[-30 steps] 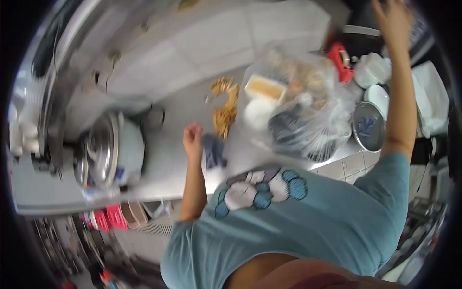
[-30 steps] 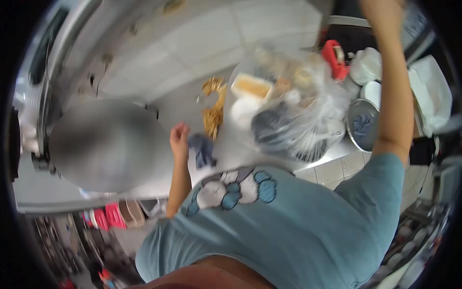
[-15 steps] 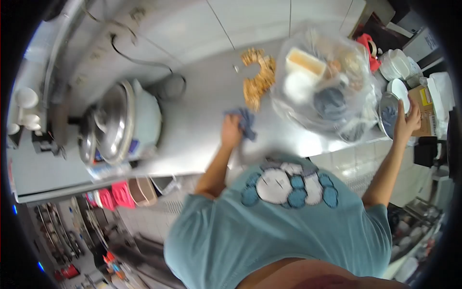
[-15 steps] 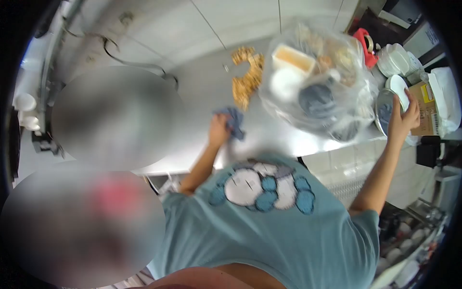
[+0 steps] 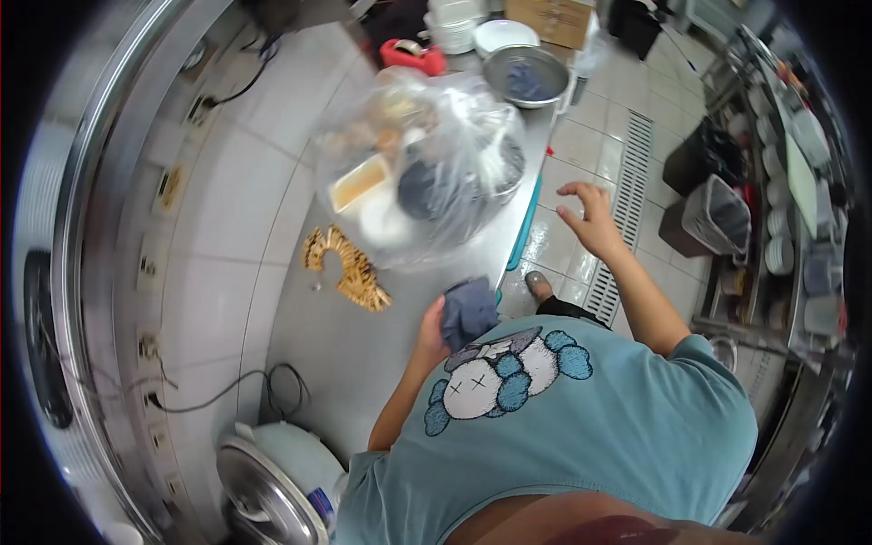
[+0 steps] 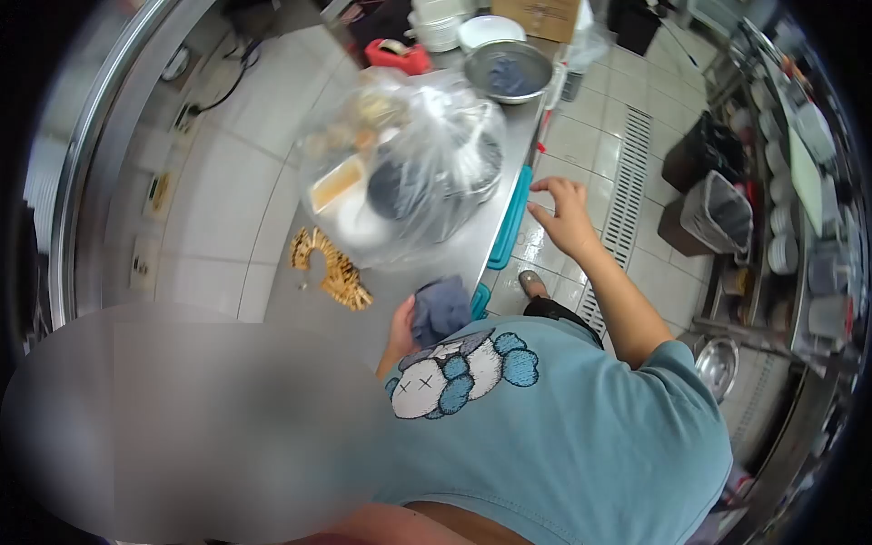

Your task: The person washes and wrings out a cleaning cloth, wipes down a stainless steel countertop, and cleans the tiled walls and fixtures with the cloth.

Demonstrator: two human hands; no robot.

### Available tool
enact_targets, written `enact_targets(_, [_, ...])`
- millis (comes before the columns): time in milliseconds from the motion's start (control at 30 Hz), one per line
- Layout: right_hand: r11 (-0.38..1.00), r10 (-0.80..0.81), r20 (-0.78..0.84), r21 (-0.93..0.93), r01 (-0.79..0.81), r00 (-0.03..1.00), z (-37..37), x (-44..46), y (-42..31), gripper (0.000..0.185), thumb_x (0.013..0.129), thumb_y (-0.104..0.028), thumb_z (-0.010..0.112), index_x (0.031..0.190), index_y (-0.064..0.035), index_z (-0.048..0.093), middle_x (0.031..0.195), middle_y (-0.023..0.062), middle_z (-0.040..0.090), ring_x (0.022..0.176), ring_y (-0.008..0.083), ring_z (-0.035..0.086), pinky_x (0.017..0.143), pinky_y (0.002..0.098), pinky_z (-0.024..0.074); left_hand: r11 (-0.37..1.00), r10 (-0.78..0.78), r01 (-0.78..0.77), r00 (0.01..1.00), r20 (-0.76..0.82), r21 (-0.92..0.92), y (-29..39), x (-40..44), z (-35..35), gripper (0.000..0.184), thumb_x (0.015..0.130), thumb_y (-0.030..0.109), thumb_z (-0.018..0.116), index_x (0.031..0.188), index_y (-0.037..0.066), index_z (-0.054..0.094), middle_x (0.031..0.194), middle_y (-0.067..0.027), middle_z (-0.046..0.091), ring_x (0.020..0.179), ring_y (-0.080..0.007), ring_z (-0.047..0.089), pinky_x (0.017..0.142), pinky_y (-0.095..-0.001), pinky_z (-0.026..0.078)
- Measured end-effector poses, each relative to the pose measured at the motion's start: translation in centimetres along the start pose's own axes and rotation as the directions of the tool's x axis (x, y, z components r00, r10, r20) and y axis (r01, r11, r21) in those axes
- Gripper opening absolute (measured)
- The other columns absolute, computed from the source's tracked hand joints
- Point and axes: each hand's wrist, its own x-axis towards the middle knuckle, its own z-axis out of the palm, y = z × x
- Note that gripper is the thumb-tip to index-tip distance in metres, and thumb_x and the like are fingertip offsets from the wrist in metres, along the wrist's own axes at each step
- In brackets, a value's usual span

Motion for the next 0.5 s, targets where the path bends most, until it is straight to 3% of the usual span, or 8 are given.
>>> enact_targets(33, [0.996,0.086,0.049,0.011,-0.087,0.995,-0.4,-1.1,1.0,0.044,0.08,-0.021,0.076,0.12,-0.0111,0.059,0.13,0.0173,0.049,0.125,0.0378,0.039,0.107,0.046,0.031,0.984,-0.059,0.058,0.998,0.001,-0.169,-0.6,2.1,2.0,0.05,0.096,0.016,0.051,0.143,0.003,0.039,0.135,-0.0153,0.053,0.125,-0.028,0.054,0.103,-0.0436,0.047])
enact_targets(100, [0.982,0.186,0.089,0.018,-0.189,0.978,-1.8,-2.5,2.4,0.049,0.08,-0.023,0.076,0.123,-0.0104,0.057,0.137,0.021,0.043,0.128,0.0406,0.036,0.109,0.0474,0.0306,0.99,-0.008,0.003,0.999,0.035,0.144,-1.9,6.1,4.3,0.052,0.095,0.011,0.052,0.145,0.004,0.038,0.134,-0.0147,0.054,0.12,-0.025,0.056,0.1,-0.0396,0.049])
enact_targets(133, [0.968,0.251,0.006,-0.032,-0.25,0.968,-2.8,-2.7,3.2,0.054,0.08,-0.023,0.077,0.127,-0.0096,0.053,0.142,0.024,0.035,0.13,0.043,0.033,0.11,0.0485,0.0303,0.988,-0.023,0.015,0.999,0.049,0.156,-2.4,8.5,5.8,0.052,0.095,0.011,0.052,0.145,0.004,0.038,0.134,-0.0147,0.054,0.12,-0.025,0.056,0.1,-0.0396,0.049])
enact_targets(200, [0.945,0.303,-0.105,-0.096,-0.313,0.947,-5.0,-2.6,6.4,0.065,0.08,-0.025,0.077,0.135,-0.0076,0.045,0.149,0.0282,0.023,0.133,0.0464,0.028,0.111,0.0502,0.0292,0.882,0.044,-0.103,0.99,0.137,0.46,-3.7,12.5,9.1,0.057,0.092,0.012,0.057,0.145,0.006,0.039,0.128,-0.0134,0.057,0.111,-0.0257,0.061,0.091,-0.0397,0.054])
enact_targets(233, [0.94,0.313,-0.124,-0.103,-0.326,0.942,-6.1,-2.4,7.8,0.065,0.08,-0.025,0.077,0.135,-0.0076,0.045,0.149,0.0282,0.023,0.133,0.0464,0.028,0.111,0.0502,0.0292,0.881,0.027,-0.096,0.988,0.153,0.463,-4.1,14.1,10.2,0.057,0.092,0.012,0.057,0.145,0.006,0.039,0.128,-0.0134,0.057,0.111,-0.0257,0.061,0.091,-0.0397,0.054])
enact_targets(300, [0.914,0.367,-0.204,-0.102,-0.393,0.907,-9.0,-2.1,11.1,0.064,0.08,-0.025,0.077,0.134,-0.0068,0.046,0.148,0.0285,0.024,0.133,0.0461,0.029,0.111,0.0505,0.0289,0.911,-0.136,0.071,0.982,0.133,0.406,-4.5,18.0,12.7,0.06,0.088,0.004,0.057,0.145,0.007,0.04,0.128,-0.0117,0.057,0.111,-0.0244,0.06,0.091,-0.0398,0.054])
enact_targets(367, [0.904,0.375,-0.259,-0.111,-0.413,0.89,-11.2,-2.2,15.8,0.065,0.079,-0.025,0.077,0.133,-0.0071,0.047,0.148,0.0288,0.024,0.132,0.0465,0.029,0.111,0.0508,0.0288,0.9,-0.188,0.1,0.967,0.17,0.424,-5.1,21.0,16.7,0.066,0.082,-0.003,0.052,0.146,0.007,0.039,0.132,-0.0136,0.055,0.116,-0.0268,0.059,0.097,-0.0401,0.051])
enact_targets(500, [0.87,0.453,-0.241,-0.092,-0.485,0.858,-15.2,-2.0,23.4,0.066,0.078,-0.028,0.078,0.133,-0.0075,0.047,0.148,0.0289,0.023,0.131,0.0489,0.028,0.111,0.0521,0.0285,0.926,-0.164,0.114,0.98,0.113,0.36,-8.9,29.5,19.8,0.077,0.072,-0.01,0.046,0.146,0.01,0.037,0.138,-0.0159,0.051,0.122,-0.0313,0.056,0.099,-0.0402,0.051])
